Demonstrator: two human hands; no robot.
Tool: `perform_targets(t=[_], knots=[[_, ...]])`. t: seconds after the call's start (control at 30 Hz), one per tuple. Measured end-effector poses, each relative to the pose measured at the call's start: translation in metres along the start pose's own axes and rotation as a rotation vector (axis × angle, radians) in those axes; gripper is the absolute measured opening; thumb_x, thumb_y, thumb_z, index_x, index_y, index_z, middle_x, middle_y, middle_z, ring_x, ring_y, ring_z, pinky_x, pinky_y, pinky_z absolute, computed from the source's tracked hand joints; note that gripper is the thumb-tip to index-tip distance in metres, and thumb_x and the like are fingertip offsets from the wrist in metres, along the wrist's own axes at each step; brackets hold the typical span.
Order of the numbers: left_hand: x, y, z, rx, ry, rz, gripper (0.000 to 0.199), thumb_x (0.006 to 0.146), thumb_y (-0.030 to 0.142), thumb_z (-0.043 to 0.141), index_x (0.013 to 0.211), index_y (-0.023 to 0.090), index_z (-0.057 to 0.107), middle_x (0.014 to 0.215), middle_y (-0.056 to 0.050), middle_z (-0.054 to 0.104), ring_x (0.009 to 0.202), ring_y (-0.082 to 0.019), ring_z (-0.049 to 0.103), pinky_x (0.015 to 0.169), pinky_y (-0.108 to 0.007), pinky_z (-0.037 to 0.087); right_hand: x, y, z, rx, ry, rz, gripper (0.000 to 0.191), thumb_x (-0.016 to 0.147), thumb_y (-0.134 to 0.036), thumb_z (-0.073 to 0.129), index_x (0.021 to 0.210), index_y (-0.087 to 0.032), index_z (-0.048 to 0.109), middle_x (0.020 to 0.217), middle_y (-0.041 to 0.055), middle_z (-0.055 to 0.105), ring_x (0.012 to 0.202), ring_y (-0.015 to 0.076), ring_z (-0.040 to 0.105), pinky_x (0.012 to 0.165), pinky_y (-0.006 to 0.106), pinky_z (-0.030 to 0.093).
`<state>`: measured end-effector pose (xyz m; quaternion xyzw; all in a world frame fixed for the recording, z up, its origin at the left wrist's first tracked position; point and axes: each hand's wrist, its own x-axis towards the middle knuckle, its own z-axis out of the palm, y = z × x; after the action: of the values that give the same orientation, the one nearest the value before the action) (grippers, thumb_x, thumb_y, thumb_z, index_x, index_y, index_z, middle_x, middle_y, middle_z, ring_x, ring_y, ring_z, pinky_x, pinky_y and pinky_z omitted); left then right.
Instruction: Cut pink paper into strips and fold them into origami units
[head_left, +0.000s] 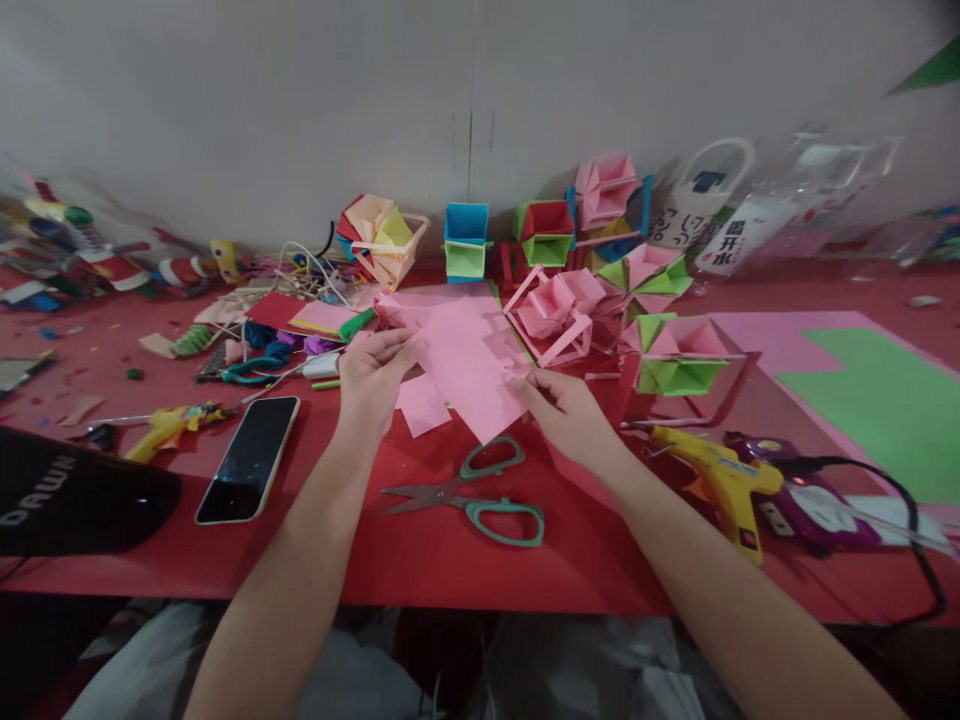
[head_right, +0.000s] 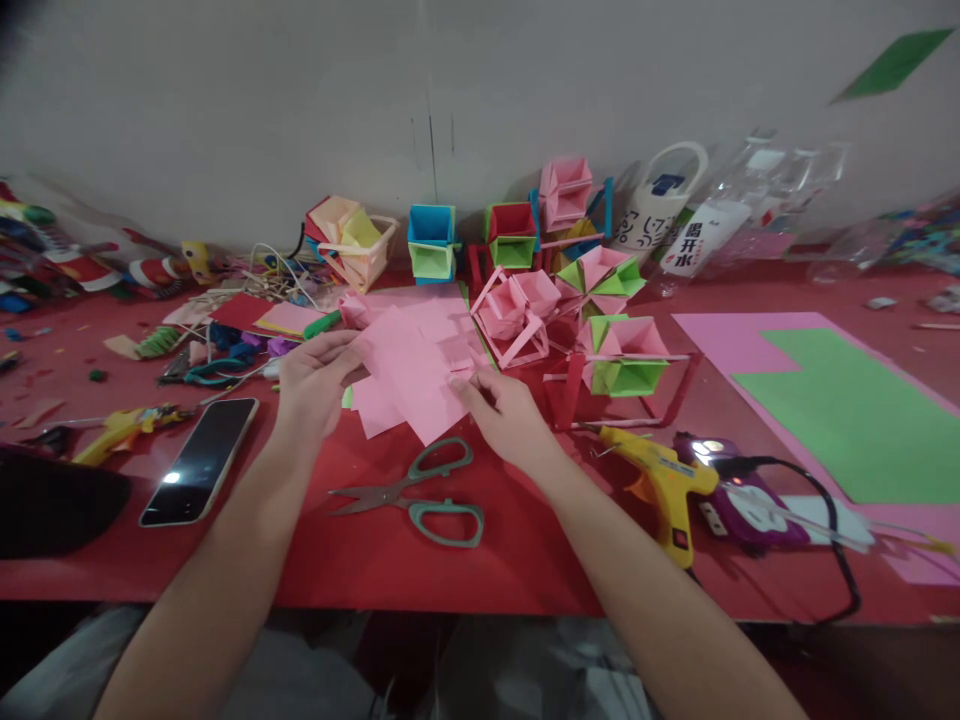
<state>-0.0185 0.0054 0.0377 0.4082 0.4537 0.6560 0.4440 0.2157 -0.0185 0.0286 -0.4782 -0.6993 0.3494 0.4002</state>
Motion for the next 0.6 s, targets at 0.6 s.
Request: perform_targets(t=[0.6], knots=[[0.008, 0.001, -0.011, 0.152, -0.147, -0.165, 0.045, 0.059, 0.027, 0.085, 0.1, 0.014, 0.071, 0.077, -0.002, 0.067, 0.07, -0.015, 0.066, 0.064, -0.029, 0.059, 0.004, 0.006, -0.006, 0.071, 0.176, 0.003, 0.03, 0.093, -0.046, 0.057, 0.08, -0.019, 0.059, 0.073, 0.0021, 0.06, 0.068, 0.016, 0.053, 0.064, 0.029, 0.043]])
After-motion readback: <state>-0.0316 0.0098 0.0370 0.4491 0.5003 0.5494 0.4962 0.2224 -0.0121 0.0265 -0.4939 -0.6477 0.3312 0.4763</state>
